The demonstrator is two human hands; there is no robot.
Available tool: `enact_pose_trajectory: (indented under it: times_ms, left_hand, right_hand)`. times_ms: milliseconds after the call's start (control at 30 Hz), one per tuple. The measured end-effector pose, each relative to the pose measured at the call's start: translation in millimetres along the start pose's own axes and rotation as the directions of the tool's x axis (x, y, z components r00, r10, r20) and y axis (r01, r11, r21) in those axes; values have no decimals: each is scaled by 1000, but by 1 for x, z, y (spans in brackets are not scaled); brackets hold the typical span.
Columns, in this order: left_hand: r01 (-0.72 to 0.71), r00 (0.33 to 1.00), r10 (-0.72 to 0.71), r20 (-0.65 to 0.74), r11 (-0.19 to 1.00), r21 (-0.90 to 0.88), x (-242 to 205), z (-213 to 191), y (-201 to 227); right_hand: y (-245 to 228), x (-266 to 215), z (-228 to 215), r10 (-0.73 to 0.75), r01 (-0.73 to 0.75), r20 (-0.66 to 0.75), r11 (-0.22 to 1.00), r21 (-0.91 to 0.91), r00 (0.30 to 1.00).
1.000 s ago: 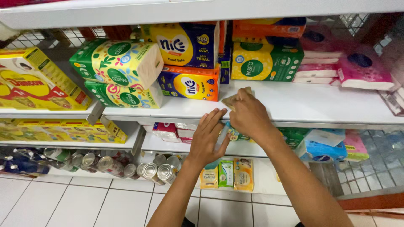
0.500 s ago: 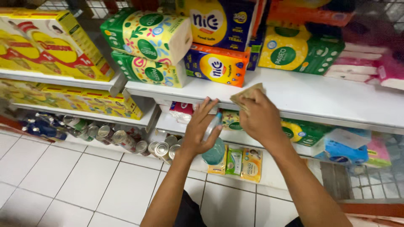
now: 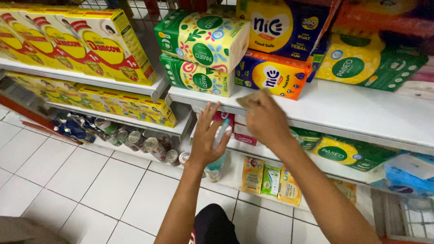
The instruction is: The person cleans the metal shelves of a display unit in a store using a spray bottle and a cloth. They spray the cleaning solution onto the shelf edges and wipe them down, moving from the lower shelves to the upper red shelf.
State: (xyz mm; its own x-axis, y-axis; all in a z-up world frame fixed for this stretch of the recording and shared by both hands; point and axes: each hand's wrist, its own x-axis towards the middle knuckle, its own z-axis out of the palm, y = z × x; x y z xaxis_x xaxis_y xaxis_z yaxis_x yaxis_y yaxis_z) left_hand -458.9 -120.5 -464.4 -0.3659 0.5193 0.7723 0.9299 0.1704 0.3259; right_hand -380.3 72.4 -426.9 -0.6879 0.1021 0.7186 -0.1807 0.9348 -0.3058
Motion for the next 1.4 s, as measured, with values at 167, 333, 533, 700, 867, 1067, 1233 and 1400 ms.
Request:
enact_pose_trajectory:
  times_ms: [167,333,533,700,867,1067,1233,1400]
  left_hand:
    - [-42,999,43,28,999,-29,7,25,10]
    - [-8,1000,10,15,995,-95,8,33,12]
    - [-3,998,2,60,1000,22,8,31,0]
    - [3,998,-5,65,1000,27,7,29,-2]
    - [25,999,-23,42,998,-49,8,31,2]
    - [30,999,-30,23,999,-27,7,31,4]
    - [32,999,-32,36,999,7,9,30,4]
    - [53,998,-56,18,988,142,13,37,21]
  right_hand:
    - [24,-26,-47,271,-264,-18,918,-295,963]
    - [19,-16,-5,133,-137,-36,934,-331,991]
    - [1,16,35,-70,85,62,955,-284,996]
    - [8,-11,-13,-94,92,6,966,-240,996]
    - [27,-39,-58,133,-127,0,949,-289,991]
    - [11,-17,-14,91,-90,-9,954,-287,996]
    - [-4,13,33,-10,6,-14,976,-219,1000]
    - [23,-9,8,-4,-5,-32,957,-290,999]
